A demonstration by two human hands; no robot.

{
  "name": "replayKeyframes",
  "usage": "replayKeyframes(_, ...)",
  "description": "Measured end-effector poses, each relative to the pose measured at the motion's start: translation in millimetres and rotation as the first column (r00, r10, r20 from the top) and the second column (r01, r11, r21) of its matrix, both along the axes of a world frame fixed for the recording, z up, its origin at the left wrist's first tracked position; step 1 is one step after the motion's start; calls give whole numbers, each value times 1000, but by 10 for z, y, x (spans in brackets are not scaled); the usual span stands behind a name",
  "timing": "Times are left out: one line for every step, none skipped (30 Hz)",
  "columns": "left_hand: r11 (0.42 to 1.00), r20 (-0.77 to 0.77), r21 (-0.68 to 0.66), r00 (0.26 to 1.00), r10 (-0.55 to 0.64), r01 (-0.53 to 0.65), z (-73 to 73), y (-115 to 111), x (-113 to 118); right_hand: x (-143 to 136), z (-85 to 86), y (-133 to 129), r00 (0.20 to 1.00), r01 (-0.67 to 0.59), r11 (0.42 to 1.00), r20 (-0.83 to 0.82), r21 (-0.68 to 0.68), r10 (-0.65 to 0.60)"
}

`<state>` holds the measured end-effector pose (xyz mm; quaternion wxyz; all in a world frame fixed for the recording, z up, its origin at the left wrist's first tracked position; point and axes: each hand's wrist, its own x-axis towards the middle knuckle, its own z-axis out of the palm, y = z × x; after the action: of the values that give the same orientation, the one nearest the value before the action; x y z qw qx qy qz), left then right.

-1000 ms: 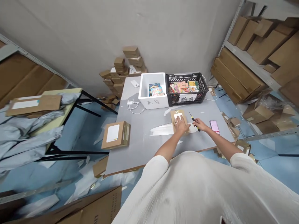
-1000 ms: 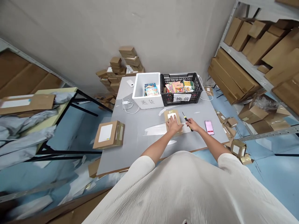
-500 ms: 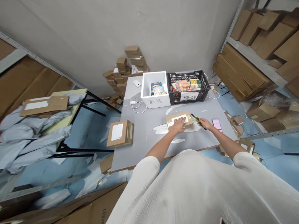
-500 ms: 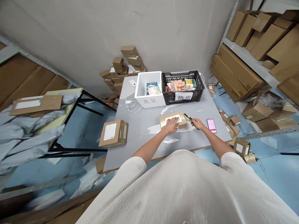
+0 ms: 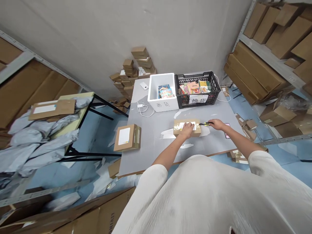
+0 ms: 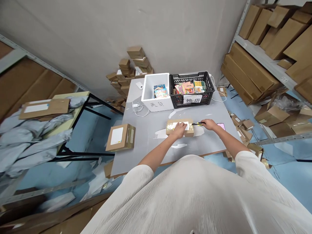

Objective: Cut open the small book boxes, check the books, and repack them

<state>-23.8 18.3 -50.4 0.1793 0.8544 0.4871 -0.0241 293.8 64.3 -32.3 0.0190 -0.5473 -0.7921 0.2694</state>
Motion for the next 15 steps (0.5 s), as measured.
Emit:
replayKeyframes(1000, 2, 3, 1000, 1, -1, -2, -11, -1, -27, -5, 25, 1000, -14, 1000, 8, 17, 14)
replayKeyframes(1000, 6, 6, 1000, 3, -3, -4, -20, -1, -61, -9, 50, 1000, -27, 999, 10, 33, 26)
replayKeyframes(1000, 12, 8, 1000, 4, -4, -5, -27, 0, -100, -12, 74, 999, -38, 998, 12, 47, 37)
replayKeyframes(1000, 19, 10, 1000, 4, -5, -6, -33, 0, -140, -14, 97, 999, -48, 997, 16, 60, 47)
replayKeyframes(1000, 26, 12, 1000, 6, -6, -6, -37, -1, -179, -16, 120, 998, -58, 996, 23, 68, 56)
replayKeyframes(1000, 34, 15, 999, 9, -9, -6, -41, -3, -211, -18, 142, 997, -65, 995, 31, 70, 63)
replayKeyframes(1000, 40, 18, 999, 13, -13, -4, -45, -5, -236, -20, 161, 997, -69, 996, 35, 64, 67)
replayKeyframes(1000, 44, 18, 999, 17, -17, -2, -48, -7, -250, -22, 177, 997, -67, 997, 32, 46, 66)
replayKeyframes(1000, 45, 18, 999, 20, -21, 0, -50, -10, -253, -24, 186, 998, -58, 998, 22, 18, 57)
replayKeyframes(1000, 44, 16, 999, 22, -23, 4, -53, -12, -246, -27, 189, 999, -42, 999, 7, -20, 43)
replayKeyframes(1000, 40, 13, 999, 23, -24, 8, -55, -14, -230, -31, 182, 1000, -28, 997, -7, -70, 27)
replayKeyframes(1000, 37, 10, 999, 23, -23, 13, -56, -16, -207, -35, 165, 1000, -15, 992, -23, -127, 12)
replayKeyframes(1000, 37, 7, 999, 22, -23, 18, -58, -18, -179, -42, 137, 999, -4, 982, -41, -188, -4)
replayKeyframes(1000, 38, 5, 999, 22, -22, 23, -59, -20, -148, -50, 100, 998, 5, 968, -65, -250, -22)
replayKeyframes(1000, 41, 3, 999, 24, -24, 27, -59, -22, -118, -60, 54, 995, 14, 952, -93, -306, -44)
